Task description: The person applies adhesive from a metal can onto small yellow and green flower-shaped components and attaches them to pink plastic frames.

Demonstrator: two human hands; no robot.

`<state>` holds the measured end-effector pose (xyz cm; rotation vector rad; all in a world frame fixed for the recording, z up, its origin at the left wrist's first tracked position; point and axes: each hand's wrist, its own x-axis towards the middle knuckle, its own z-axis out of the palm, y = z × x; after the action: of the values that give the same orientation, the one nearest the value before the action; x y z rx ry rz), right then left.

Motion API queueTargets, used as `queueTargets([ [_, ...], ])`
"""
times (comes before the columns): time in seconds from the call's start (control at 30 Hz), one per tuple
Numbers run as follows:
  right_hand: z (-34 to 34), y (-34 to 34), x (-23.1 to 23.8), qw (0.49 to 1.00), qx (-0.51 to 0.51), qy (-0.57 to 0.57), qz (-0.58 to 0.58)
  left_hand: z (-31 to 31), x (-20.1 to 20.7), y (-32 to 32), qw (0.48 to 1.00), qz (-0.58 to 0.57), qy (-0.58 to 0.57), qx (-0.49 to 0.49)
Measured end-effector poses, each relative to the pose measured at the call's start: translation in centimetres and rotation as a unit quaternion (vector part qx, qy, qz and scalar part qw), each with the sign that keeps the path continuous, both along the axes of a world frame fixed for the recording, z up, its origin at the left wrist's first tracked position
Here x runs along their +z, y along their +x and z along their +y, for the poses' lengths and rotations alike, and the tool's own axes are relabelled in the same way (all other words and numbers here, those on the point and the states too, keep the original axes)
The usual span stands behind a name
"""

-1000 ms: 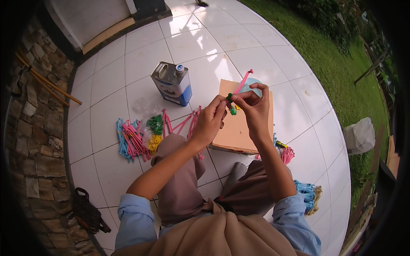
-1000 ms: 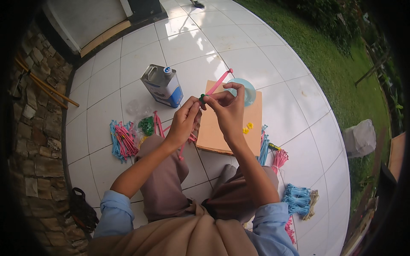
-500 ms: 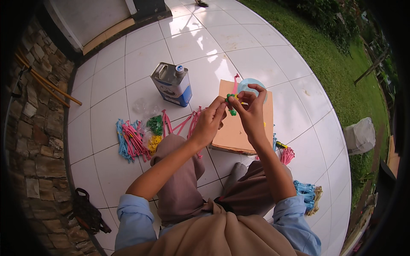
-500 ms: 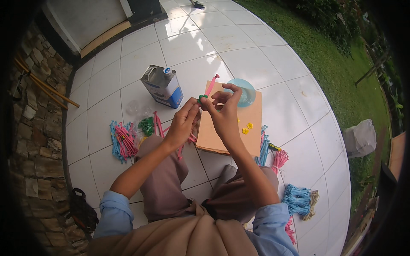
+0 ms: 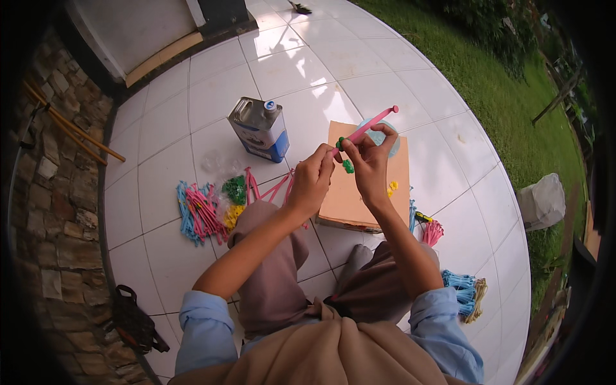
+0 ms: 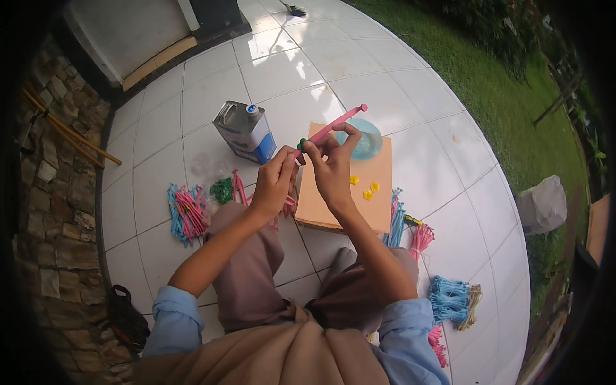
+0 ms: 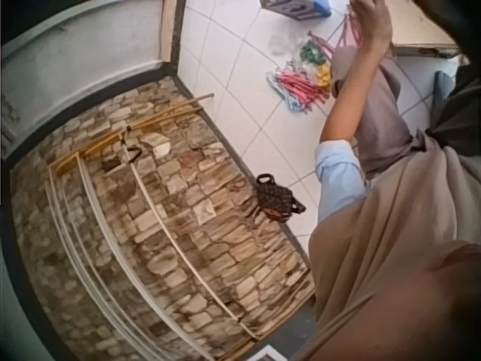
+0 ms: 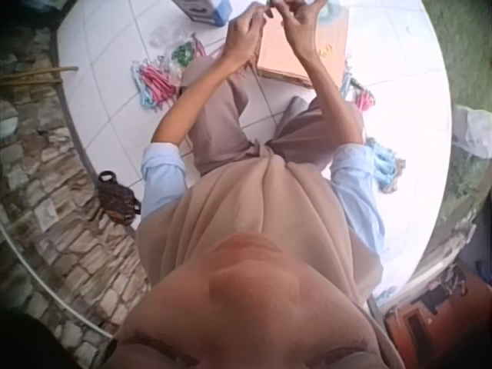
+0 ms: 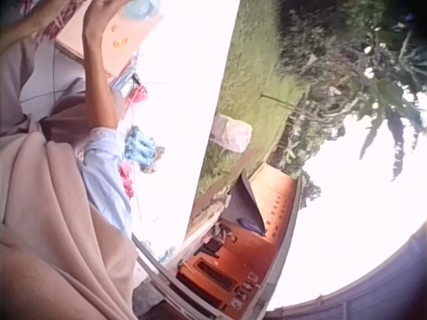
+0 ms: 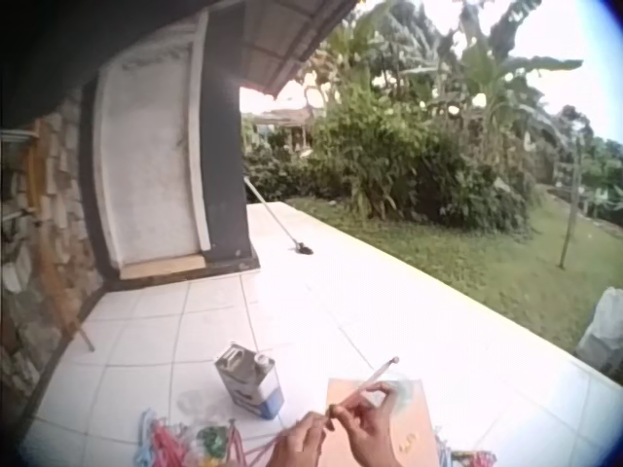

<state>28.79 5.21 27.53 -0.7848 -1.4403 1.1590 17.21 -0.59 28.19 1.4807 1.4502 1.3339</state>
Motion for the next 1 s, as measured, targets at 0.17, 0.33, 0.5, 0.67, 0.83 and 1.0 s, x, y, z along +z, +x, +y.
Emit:
queueTargets([
  [0.17,1.2,1.4,-1.0,0.976,0.132,-0.153,0.078,1.0,0.5,-3.7,0.962,-0.254,-0.080,-0.058],
  [0.33,-2.6,-1.9,-4.3,0.908,0.363,-0.204,-0.053,3.0,1.9,-6.7,0.915,-0.390,-0.095,-0.046],
  [0.5,-3.0,-3.3,-4.5,0.942,0.312,-0.124,-0.024,3.3,1.9,-9.7,0.948,-0.237,-0.205,0.057],
  [0.67,-2.2,-2.5,-1.0,0.945,0.284,-0.158,-0.037,-0.3,0.8,-8.1,0.870,0.468,0.143,0.061],
  [0.83,-1.3,0.3,0.9,0.919,0.323,-0.127,-0.188,-0.6,0.8,-7.7,0.877,0.445,0.125,-0.131],
  [1.0,-0.6,4.4,4.5,0.917,0.271,-0.049,-0.288,-0.8,0.1,-8.3,0.930,0.305,0.170,-0.115],
])
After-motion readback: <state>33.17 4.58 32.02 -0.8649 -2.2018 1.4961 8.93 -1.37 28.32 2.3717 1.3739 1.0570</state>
